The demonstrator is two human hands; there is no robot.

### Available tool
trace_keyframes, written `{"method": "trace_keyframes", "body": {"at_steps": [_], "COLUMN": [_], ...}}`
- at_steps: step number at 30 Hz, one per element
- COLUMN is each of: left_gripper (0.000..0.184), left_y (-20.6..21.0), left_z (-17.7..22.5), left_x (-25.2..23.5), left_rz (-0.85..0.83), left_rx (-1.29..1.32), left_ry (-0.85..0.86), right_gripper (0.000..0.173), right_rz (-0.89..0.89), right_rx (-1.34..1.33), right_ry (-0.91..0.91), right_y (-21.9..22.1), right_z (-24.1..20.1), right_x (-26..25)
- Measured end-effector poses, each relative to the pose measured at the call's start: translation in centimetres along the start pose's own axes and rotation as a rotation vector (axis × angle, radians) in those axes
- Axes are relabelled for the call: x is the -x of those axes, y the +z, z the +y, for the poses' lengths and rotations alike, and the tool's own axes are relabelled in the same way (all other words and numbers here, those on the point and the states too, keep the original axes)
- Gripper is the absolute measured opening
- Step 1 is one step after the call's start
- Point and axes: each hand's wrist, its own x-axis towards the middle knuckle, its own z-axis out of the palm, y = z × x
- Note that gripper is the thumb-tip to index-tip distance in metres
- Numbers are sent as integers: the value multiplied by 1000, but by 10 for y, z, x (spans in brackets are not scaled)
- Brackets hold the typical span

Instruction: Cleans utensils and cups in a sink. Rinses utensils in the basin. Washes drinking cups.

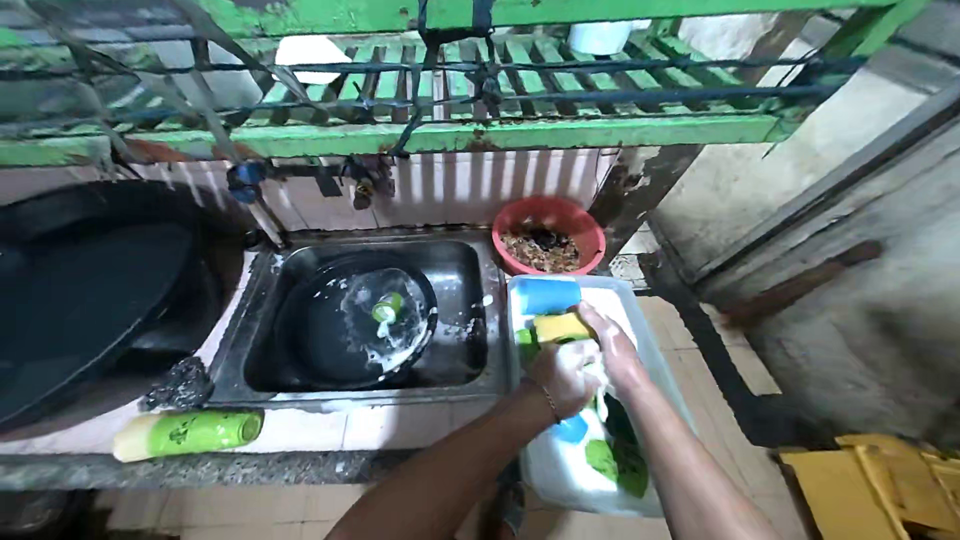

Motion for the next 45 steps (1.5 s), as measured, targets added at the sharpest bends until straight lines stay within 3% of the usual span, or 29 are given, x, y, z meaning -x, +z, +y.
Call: {"method": "trace_keyframes", "body": {"at_steps": [2, 4, 6, 9, 12, 14, 15, 17, 18, 19, 21, 23, 25, 27, 29, 31, 33, 36, 37, 39, 42, 45], "left_gripper": [26, 24, 24, 17, 17, 15, 16, 16, 21, 29, 50, 59, 57, 54, 45, 38, 50, 78, 83, 86, 85, 83], "left_y": [2, -3, -12, -9, -20, -22, -21, -11, -3, 5, 16, 6, -14, -27, -22, -22, -29, -46, -58, -95, -154, -199], "left_z": [-4, 1, 16, 17, 3, 9, 9, -1, -5, -8, 2, 10, 3, 2, 0, -14, -37, -51, -57, -72, -93, -95], "left_x": [-10, -13, -18, -18, -35, -35, -33, -36, -40, -42, -45, -51, -52, -52, -50, -45, -35, -8, -2, 7, 8, 7], "left_rz": [205, 263, 207, 146, 247, 180, 166, 281, 391, 488, 593, 598, 661, 747, 861, 995, 1058, 877, 811, 558, 163, -203], "left_rx": [-143, -238, -232, -163, -114, 8, 139, 406, 422, 352, 237, 375, 667, 924, 967, 770, 459, 351, 329, 171, 12, -123], "left_ry": [76, -3, -50, 25, 50, 17, 29, 79, 83, 52, -247, -566, -645, -608, -525, -389, -225, -178, -175, -218, -206, -67], "right_gripper": [39, 50, 56, 68, 56, 54, 57, 60, 58, 52, 46, 43, 41, 39, 43, 47, 44, 34, 39, 53, 46, 56], "right_rz": [102, 147, 131, 101, 138, 98, 14, -165, -158, -67, 176, 271, 238, 207, 208, 161, 116, 129, 125, 95, -134, -371], "right_rx": [237, 456, 397, 228, 366, 171, -57, -542, -634, -622, -397, -77, 220, 249, 28, -187, -337, -458, -404, -121, 354, 540], "right_ry": [-85, -101, -80, -44, -137, -43, 52, 202, 196, 153, -3, -136, -256, -260, -121, -29, 21, 115, 86, -109, -558, -788], "right_y": [1, 4, -1, -9, 0, -11, -20, -24, -19, -11, 8, 24, 41, 54, 63, 80, 97, 105, 104, 97, 93, 104], "right_z": [-25, -42, -41, -22, -38, -37, -36, -32, -32, -31, -25, -30, -44, -52, -56, -60, -64, -71, -71, -76, -86, -82], "right_x": [10, 30, 21, 8, 31, 20, 10, -6, -8, -8, -8, 2, 30, 36, 16, 15, 30, 23, 17, 9, 1, -18]}}
